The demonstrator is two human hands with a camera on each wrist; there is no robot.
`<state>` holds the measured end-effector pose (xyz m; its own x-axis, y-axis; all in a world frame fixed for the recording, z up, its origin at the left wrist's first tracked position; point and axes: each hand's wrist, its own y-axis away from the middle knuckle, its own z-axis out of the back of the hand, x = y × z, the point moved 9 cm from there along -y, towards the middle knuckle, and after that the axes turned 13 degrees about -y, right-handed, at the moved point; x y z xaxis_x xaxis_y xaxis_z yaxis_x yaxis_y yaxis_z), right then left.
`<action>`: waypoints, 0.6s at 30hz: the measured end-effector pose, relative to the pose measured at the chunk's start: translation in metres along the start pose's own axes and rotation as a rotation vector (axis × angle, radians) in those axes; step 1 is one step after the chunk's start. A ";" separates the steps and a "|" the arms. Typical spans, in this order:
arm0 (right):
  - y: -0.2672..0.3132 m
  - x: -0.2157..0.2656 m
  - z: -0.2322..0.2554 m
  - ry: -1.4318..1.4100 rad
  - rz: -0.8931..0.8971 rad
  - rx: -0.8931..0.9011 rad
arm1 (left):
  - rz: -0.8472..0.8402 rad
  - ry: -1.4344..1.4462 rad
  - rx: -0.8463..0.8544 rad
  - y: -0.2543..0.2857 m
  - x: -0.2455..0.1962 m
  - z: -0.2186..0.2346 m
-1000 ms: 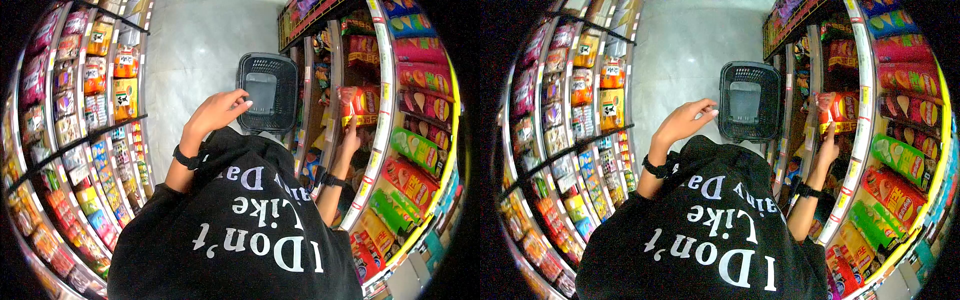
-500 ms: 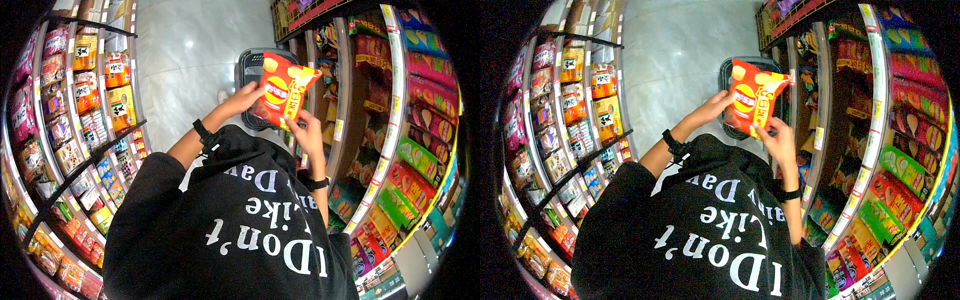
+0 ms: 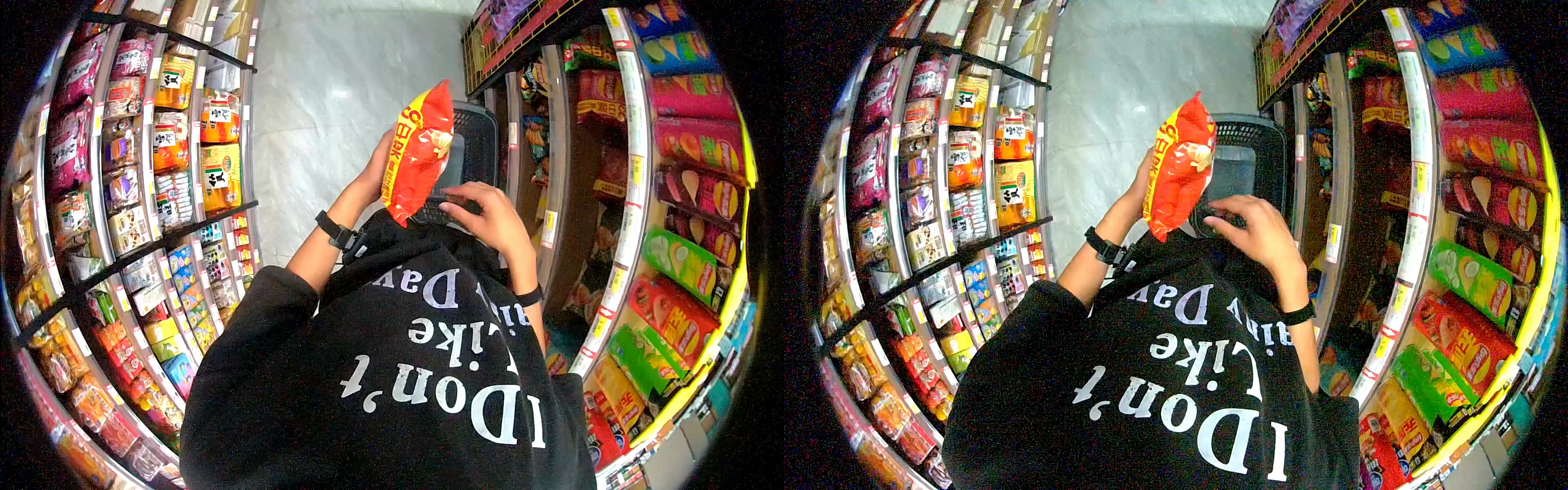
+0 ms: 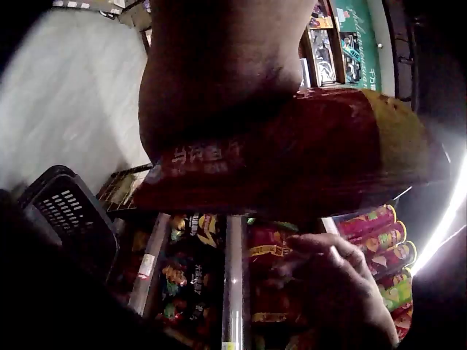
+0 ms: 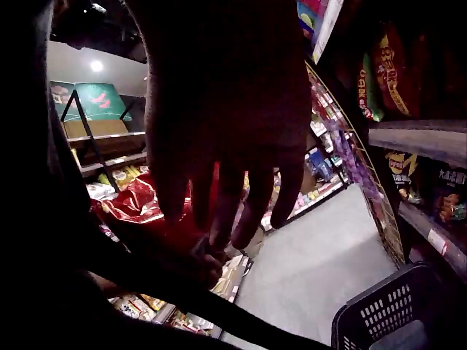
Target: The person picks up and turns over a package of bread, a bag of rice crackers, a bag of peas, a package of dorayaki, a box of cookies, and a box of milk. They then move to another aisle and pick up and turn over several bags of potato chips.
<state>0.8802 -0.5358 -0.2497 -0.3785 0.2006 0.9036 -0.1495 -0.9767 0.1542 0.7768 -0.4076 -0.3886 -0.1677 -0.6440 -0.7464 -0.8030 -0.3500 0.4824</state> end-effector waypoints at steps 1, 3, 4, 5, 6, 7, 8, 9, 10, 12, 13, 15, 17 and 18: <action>0.007 -0.004 0.006 0.000 0.010 -0.001 | -0.018 0.084 0.031 0.001 -0.001 -0.007; 0.017 -0.020 0.022 -0.027 -0.100 -0.026 | -0.060 0.248 0.094 0.004 -0.012 -0.024; 0.022 -0.026 0.028 -0.067 -0.112 -0.039 | -0.072 0.241 0.091 0.006 -0.016 -0.032; 0.025 -0.027 0.034 -0.066 -0.098 -0.040 | -0.089 0.227 0.075 0.007 -0.021 -0.040; 0.029 -0.028 0.041 -0.062 -0.101 -0.073 | -0.105 0.212 0.060 0.009 -0.028 -0.050; 0.033 -0.028 0.048 -0.059 -0.107 -0.106 | -0.119 0.198 0.044 0.011 -0.032 -0.055; 0.036 -0.032 0.053 -0.077 -0.146 -0.102 | -0.179 0.077 0.040 0.007 -0.032 -0.053; 0.039 -0.033 0.056 -0.079 -0.138 -0.104 | -0.184 0.069 0.040 0.005 -0.031 -0.052; 0.042 -0.035 0.061 -0.067 -0.144 -0.124 | -0.182 0.297 0.318 0.007 -0.034 -0.073; 0.048 -0.040 0.069 -0.032 -0.132 -0.163 | -0.169 0.513 0.601 0.019 -0.049 -0.100; 0.050 -0.040 0.073 -0.038 -0.129 -0.173 | -0.078 0.426 0.366 0.019 -0.050 -0.103; 0.055 -0.037 0.078 -0.085 -0.124 -0.193 | 0.100 0.247 -0.105 0.030 -0.044 -0.093; 0.059 -0.035 0.082 -0.091 -0.111 -0.220 | -0.051 0.113 -0.007 0.021 -0.053 -0.097; 0.061 -0.027 0.088 -0.122 -0.101 -0.262 | -0.207 -0.017 0.089 0.019 -0.066 -0.104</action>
<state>0.9617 -0.6074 -0.2292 -0.2398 0.2696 0.9326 -0.4171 -0.8961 0.1518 0.8319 -0.4424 -0.2821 -0.0029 -0.5528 -0.8333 -0.8686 -0.4115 0.2761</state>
